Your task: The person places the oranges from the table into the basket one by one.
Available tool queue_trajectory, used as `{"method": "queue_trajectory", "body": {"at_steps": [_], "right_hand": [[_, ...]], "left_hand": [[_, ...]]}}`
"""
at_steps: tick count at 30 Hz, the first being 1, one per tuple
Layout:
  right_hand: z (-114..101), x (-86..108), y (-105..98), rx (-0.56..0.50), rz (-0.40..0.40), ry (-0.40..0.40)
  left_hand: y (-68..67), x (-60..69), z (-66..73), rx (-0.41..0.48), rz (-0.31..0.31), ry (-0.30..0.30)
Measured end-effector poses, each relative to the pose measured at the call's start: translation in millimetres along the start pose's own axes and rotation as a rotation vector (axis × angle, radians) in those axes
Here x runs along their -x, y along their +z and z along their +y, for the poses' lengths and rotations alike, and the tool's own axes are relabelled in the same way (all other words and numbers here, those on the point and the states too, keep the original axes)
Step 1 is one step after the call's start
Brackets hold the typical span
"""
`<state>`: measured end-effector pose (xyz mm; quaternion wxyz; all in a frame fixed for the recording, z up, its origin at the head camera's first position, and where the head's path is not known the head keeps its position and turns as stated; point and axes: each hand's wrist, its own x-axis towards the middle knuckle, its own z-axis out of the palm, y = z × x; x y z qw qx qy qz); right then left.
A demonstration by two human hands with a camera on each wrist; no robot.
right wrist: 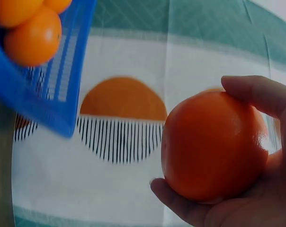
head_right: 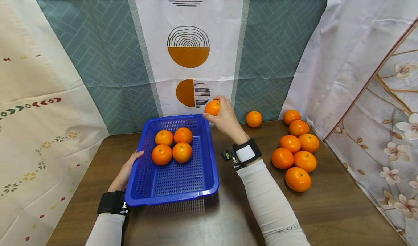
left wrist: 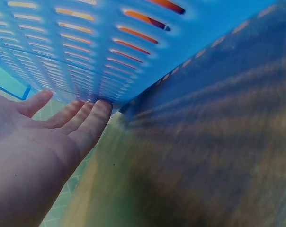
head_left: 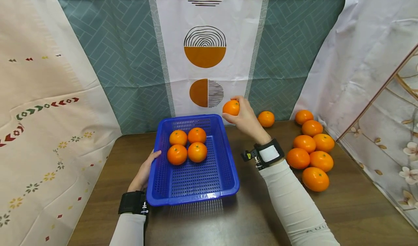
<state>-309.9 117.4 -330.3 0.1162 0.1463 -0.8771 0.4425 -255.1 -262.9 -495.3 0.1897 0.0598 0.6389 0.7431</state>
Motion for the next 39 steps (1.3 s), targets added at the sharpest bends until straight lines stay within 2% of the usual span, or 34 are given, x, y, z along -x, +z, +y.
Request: {"method": "queue_trajectory", "body": {"at_steps": [4, 11, 17, 24, 33, 39], "right_hand": [[-11, -0.6, 14, 0.002, -0.045, -0.061], [-23, -1.6, 37, 0.028, -0.101, -0.095], [-30, 0.7, 60, 0.069, -0.166, -0.148], [-37, 6.9, 85, 0.124, -0.278, -0.178], [-28, 16.4, 117, 0.172, -0.44, -0.272], [-20, 21.1, 134, 0.192, -0.5, -0.357]], "left_hand": [[0.4, -0.7, 0.6, 0.004, 0.01, -0.008], [1.1, -0.4, 1.7, 0.004, 0.014, -0.016], [1.3, -0.4, 1.4, 0.003, 0.0, 0.001], [2.3, -0.5, 0.9, 0.01, -0.007, 0.011], [1.9, -0.2, 0.1, 0.003, 0.003, 0.007], [1.6, -0.1, -0.1, 0.0, 0.004, 0.009]]}}
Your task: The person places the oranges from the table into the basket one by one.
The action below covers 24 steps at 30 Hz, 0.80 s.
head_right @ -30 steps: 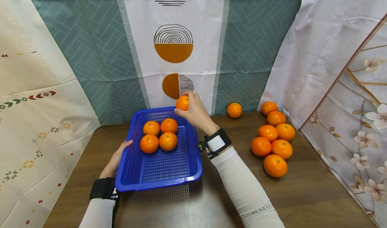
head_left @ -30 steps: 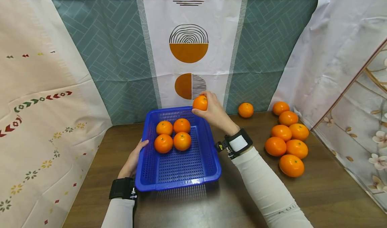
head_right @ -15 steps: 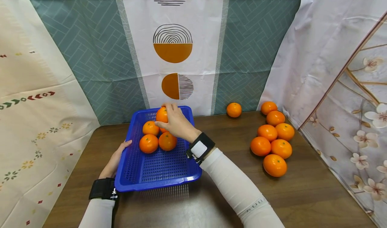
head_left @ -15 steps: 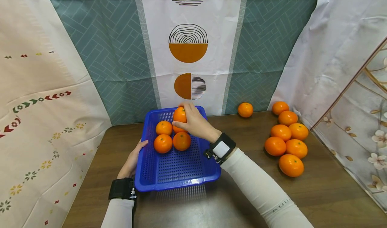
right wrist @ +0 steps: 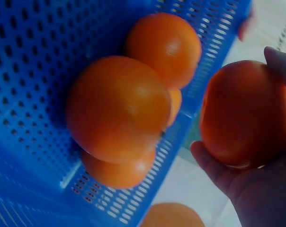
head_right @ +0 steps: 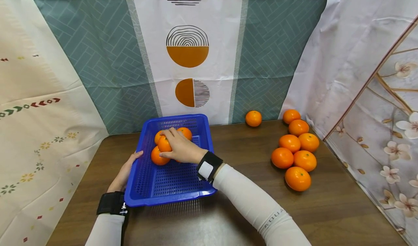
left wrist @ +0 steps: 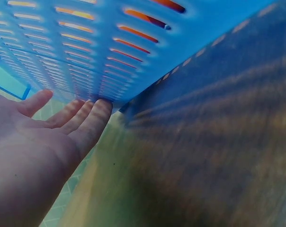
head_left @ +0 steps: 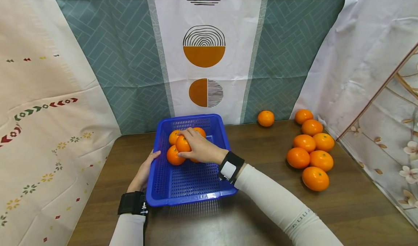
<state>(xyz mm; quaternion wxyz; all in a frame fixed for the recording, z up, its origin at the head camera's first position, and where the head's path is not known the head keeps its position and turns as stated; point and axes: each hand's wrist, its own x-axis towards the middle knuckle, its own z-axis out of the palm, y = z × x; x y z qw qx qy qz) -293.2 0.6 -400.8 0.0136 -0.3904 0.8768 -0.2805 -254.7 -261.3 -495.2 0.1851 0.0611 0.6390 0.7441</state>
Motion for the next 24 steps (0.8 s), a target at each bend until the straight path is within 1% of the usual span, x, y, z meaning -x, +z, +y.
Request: {"method": "queue_trajectory", "body": {"at_steps": [8, 15, 20, 24], "right_hand": [[-3, -0.8, 13, 0.056, -0.073, -0.064], [-10, -1.0, 20, 0.107, -0.196, -0.087], [-12, -1.1, 24, 0.075, -0.26, -0.102], [-13, -2.6, 29, 0.049, -0.292, -0.138]], "left_hand": [[0.6, -1.4, -0.1, 0.004, 0.0, -0.003], [-0.2, -0.8, -0.1, -0.006, 0.006, -0.006], [-1.1, -0.8, -0.8, -0.002, -0.002, -0.003], [-1.0, -0.8, -1.1, 0.001, 0.006, -0.006]]}}
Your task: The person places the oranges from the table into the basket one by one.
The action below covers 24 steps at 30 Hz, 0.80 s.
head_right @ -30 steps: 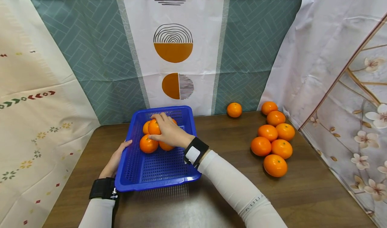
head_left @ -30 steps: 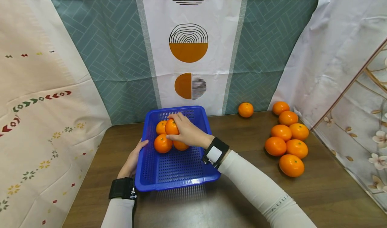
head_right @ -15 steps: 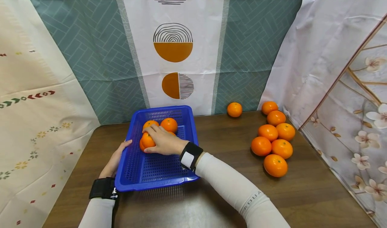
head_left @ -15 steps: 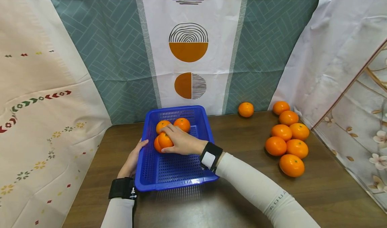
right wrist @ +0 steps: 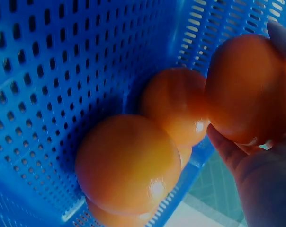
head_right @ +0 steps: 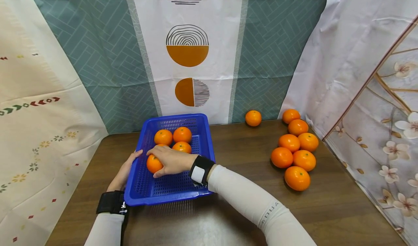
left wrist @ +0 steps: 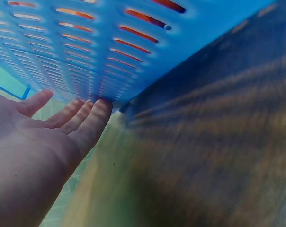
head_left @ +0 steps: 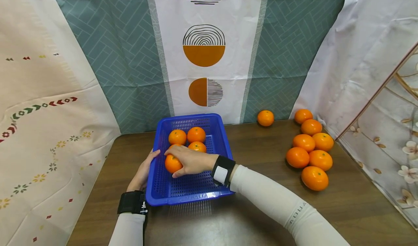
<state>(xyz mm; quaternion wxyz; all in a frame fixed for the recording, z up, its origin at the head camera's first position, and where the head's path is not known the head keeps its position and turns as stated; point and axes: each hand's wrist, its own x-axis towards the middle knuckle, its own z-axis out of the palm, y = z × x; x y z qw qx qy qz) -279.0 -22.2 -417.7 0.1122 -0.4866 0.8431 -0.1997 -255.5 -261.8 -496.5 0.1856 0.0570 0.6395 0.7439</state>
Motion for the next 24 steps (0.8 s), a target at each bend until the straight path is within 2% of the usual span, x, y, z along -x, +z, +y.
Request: {"method": "queue_trajectory", "body": {"at_steps": [7, 13, 17, 24], "right_hand": [[-2, -4.4, 5, 0.016, -0.048, -0.016], [-6, -7.7, 6, 0.123, -0.09, -0.038], [-9, -9.4, 8, 0.158, -0.118, -0.043], [-12, -11.2, 10, 0.247, -0.122, -0.067]], "left_hand": [[0.0, 0.1, 0.8, 0.006, -0.007, 0.0], [0.7, -0.5, 0.7, -0.003, -0.014, 0.009], [0.5, -0.3, 0.8, -0.011, -0.011, 0.006], [1.1, 0.2, 0.7, -0.015, 0.003, -0.009]]}}
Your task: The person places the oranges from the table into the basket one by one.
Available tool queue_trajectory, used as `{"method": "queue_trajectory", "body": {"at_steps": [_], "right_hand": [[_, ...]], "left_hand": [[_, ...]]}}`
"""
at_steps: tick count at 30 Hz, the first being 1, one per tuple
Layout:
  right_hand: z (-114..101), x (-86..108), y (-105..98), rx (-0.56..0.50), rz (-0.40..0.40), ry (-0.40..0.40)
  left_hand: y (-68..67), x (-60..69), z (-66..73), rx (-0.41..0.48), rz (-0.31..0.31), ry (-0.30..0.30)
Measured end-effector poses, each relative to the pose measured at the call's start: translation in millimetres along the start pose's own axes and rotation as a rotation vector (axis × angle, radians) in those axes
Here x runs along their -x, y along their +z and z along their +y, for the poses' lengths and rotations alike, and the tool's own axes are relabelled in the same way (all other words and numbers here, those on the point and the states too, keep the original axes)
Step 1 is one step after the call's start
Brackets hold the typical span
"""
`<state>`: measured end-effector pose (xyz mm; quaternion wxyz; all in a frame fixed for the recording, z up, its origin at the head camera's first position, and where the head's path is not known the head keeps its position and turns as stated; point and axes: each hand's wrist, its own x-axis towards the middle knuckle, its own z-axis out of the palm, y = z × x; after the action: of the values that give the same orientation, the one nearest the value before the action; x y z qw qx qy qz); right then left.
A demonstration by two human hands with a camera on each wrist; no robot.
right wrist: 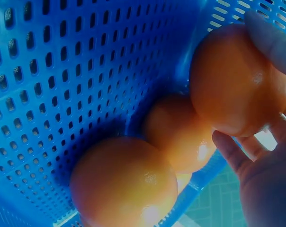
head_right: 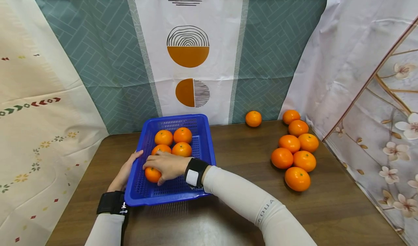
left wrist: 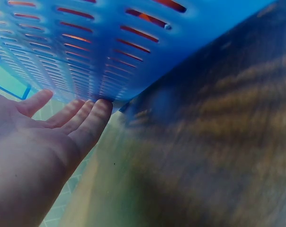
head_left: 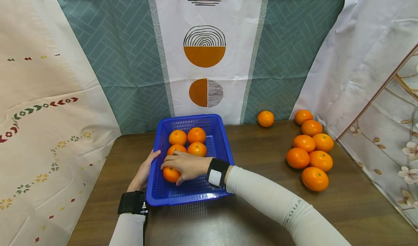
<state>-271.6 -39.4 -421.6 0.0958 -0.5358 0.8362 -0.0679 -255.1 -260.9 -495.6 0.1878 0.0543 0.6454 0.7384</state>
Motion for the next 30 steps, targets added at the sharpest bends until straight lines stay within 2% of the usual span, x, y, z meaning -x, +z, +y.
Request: {"method": "queue_trajectory", "body": {"at_steps": [5, 9, 12, 21, 30], "right_hand": [[0.3, -2.2, 2.5, 0.041, 0.013, -0.002], [-1.3, -2.5, 3.1, 0.02, 0.002, 0.0], [-2.0, -2.9, 4.5, 0.022, -0.013, 0.001], [-3.3, -4.1, 6.5, 0.124, -0.009, -0.009], [-3.3, -2.7, 4.2, 0.123, -0.017, -0.003]], "left_hand": [[0.0, -0.2, 0.3, 0.001, -0.019, 0.017], [-0.7, 0.5, 1.0, -0.003, -0.03, 0.027], [-0.7, 0.5, 0.7, 0.0, -0.024, 0.03], [-2.3, -0.3, 0.2, -0.025, -0.027, 0.048], [-2.6, -0.7, -0.1, -0.015, -0.027, 0.044]]}}
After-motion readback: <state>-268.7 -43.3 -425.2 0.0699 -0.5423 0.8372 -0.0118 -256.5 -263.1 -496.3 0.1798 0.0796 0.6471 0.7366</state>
